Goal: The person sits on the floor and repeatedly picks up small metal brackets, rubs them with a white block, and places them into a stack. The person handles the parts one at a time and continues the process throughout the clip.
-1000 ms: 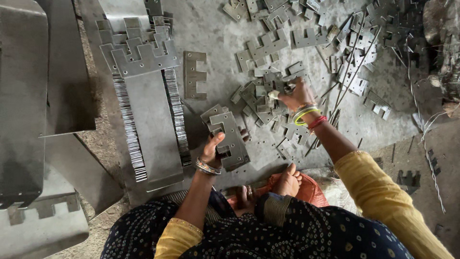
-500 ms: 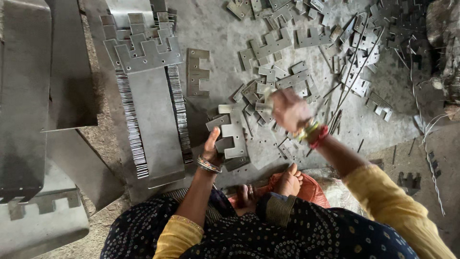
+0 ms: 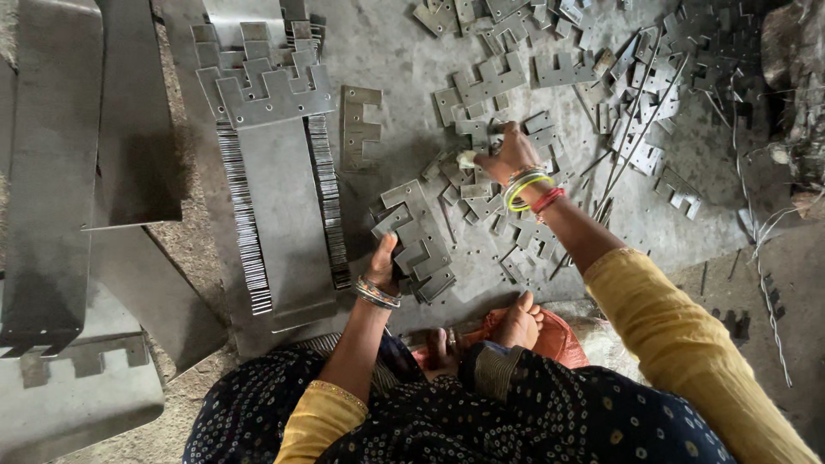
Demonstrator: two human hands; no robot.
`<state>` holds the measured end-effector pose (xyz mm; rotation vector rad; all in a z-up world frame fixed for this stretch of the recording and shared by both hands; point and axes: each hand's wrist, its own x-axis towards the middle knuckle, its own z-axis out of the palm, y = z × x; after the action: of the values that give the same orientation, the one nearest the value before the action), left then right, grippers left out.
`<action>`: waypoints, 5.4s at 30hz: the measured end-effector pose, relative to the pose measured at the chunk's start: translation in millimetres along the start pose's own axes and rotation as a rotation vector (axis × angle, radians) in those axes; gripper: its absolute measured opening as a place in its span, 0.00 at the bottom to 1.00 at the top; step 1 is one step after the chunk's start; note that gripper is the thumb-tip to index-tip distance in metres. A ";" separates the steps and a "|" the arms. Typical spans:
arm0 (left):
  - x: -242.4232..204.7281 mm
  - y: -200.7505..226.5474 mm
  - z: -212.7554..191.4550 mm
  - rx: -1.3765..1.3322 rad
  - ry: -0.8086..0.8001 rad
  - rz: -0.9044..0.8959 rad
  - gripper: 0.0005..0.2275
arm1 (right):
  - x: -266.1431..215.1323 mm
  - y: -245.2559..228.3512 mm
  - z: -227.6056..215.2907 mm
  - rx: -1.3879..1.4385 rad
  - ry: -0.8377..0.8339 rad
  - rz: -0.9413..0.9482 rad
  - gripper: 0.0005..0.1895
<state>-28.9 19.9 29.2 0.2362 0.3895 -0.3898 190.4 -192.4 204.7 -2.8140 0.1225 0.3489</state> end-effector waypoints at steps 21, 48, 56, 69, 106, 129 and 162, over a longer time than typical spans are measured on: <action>-28.8 36.1 61.7 -0.062 -0.115 0.039 0.15 | -4.0 -22.3 -22.1 0.170 -0.212 0.111 0.29; -4.7 11.5 8.8 -0.127 -0.130 0.025 0.30 | -96.5 -3.9 -44.6 -0.306 0.260 -0.922 0.21; -11.7 9.9 4.6 -0.043 -0.228 -0.059 0.26 | -5.0 48.2 -79.0 -0.664 0.070 -0.687 0.27; -24.1 17.3 32.6 -0.024 -0.178 -0.121 0.26 | -97.9 -0.5 -55.5 -0.332 0.371 -0.983 0.18; -26.3 25.1 72.3 0.105 -0.233 0.018 0.29 | -101.1 0.4 -70.1 -0.045 0.341 -0.645 0.09; -155.9 203.2 217.3 0.988 -0.227 0.478 0.39 | -187.7 -165.3 -53.2 0.555 0.039 -0.559 0.63; -169.3 260.5 69.2 1.196 0.426 0.566 0.33 | -171.4 -214.6 60.3 0.414 -0.035 -0.809 0.63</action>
<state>-43.7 288.2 199.8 1.5783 0.4461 0.0423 36.9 38.1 253.4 -2.2089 -0.8249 0.1485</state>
